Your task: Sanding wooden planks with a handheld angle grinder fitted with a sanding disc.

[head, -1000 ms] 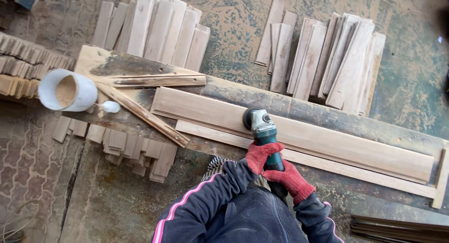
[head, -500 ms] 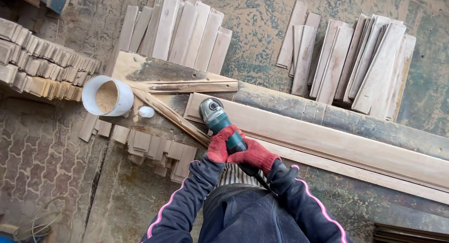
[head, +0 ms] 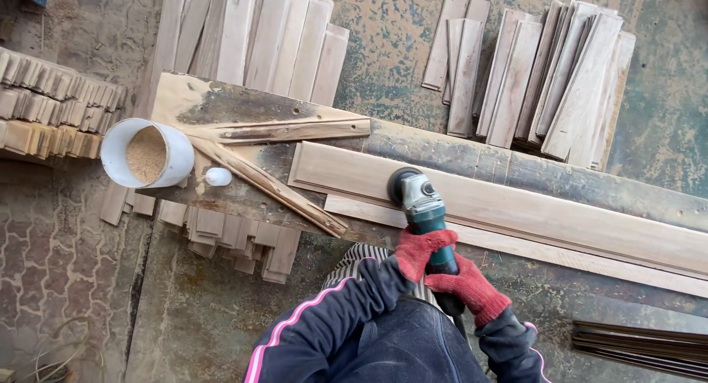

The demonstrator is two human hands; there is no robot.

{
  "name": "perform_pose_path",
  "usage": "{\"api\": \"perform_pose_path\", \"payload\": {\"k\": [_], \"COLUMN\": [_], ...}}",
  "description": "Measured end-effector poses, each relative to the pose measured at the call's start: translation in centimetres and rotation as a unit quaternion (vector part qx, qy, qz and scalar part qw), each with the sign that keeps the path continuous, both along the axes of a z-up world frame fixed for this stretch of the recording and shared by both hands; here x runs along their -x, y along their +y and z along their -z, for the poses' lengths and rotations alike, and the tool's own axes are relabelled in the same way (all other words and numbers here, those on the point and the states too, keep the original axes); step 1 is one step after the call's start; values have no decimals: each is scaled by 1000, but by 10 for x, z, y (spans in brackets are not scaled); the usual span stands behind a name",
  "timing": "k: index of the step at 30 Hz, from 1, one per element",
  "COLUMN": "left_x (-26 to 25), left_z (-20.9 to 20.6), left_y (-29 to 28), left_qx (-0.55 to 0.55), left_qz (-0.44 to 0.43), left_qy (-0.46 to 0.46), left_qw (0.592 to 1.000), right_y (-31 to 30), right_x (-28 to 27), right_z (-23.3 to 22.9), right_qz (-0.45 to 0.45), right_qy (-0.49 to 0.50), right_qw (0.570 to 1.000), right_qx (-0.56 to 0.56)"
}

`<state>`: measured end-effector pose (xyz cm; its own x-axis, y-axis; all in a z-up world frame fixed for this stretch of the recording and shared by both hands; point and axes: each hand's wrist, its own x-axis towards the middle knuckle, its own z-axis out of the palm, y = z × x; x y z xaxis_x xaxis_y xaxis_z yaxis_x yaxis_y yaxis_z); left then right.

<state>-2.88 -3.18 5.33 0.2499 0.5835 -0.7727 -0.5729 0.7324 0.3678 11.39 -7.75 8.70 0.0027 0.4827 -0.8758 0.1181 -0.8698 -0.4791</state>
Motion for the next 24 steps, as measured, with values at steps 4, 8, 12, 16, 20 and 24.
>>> {"api": "perform_pose_path", "payload": {"k": [4, 8, 12, 16, 20, 24], "left_x": [44, 102, 134, 115, 38, -54], "left_z": [18, 3, 12, -4, -5, 12], "left_y": [1, 24, 34, 36, 28, 15], "left_qx": [72, 78, 103, 102, 99, -7], "left_qz": [-92, -119, -133, -132, -102, 74], "left_qy": [51, 77, 84, 80, 67, -16], "left_qw": [992, 987, 982, 983, 988, 997], "right_y": [29, 59, 75, 66, 39, -9], "right_x": [64, 111, 135, 111, 43, -47], "right_z": [-14, -15, -12, -6, 2, 12], "right_qz": [-111, -178, -216, -194, -136, 20], "right_qy": [3, 17, 39, 55, 31, 43], "right_qw": [993, 983, 975, 978, 989, 997], "right_qx": [-27, -34, -44, -55, -50, -56]}}
